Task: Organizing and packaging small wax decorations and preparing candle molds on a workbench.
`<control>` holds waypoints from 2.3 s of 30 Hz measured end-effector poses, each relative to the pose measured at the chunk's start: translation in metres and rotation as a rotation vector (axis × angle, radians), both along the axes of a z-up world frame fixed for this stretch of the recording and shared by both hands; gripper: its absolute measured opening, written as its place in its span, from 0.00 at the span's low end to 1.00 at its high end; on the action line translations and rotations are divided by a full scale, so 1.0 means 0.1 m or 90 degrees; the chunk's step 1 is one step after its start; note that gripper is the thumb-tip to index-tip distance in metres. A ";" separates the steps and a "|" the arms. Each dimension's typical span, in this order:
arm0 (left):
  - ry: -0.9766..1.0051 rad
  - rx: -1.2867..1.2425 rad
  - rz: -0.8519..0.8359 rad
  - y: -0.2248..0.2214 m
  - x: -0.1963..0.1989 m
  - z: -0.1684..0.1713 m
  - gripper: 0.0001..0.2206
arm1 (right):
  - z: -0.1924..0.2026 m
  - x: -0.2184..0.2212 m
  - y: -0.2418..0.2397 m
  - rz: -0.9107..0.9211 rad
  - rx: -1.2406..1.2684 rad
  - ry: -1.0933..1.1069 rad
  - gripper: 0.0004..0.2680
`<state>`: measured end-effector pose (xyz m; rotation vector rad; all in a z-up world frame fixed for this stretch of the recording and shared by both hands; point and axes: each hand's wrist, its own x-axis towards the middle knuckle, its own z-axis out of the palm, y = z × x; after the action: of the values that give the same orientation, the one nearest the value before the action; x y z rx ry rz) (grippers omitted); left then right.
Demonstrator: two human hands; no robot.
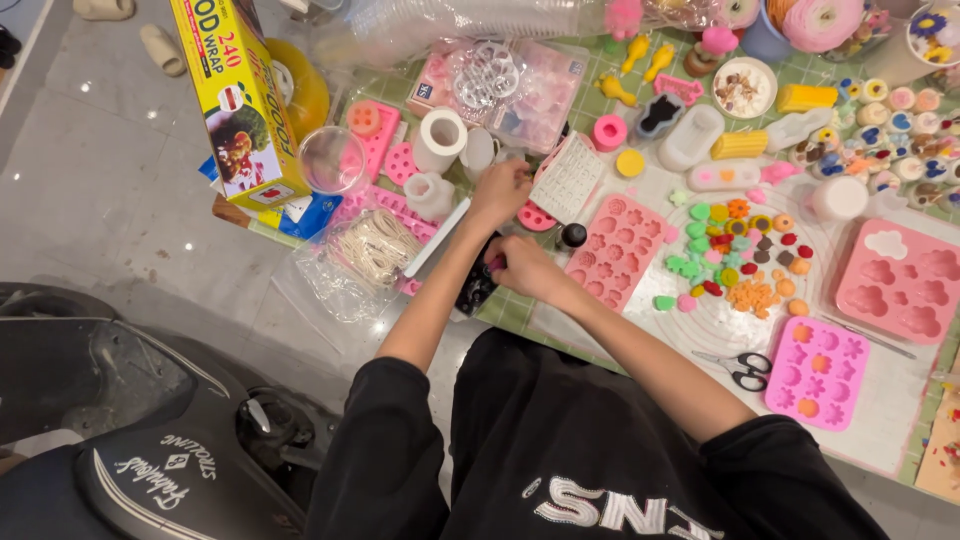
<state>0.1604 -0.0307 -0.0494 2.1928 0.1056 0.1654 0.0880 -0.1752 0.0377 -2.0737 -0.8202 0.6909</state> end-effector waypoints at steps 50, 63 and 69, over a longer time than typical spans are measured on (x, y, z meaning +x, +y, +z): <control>0.264 -0.719 -0.073 -1.21 -0.53 0.77 0.15 | -0.48 -0.44 -1.12 0.035 0.115 0.240 0.13; 0.145 -0.152 -0.107 -1.20 -1.01 0.38 0.11 | -0.83 -0.30 -2.21 -0.640 0.538 0.481 0.16; -0.016 0.161 -0.058 -0.66 -0.42 0.89 0.07 | -1.04 -0.23 -2.08 -0.635 0.474 0.469 0.15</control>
<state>0.1182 -0.0964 0.0392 2.4411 -0.0324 0.1628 0.0646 -0.3835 -0.0660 -1.1437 0.3646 0.4058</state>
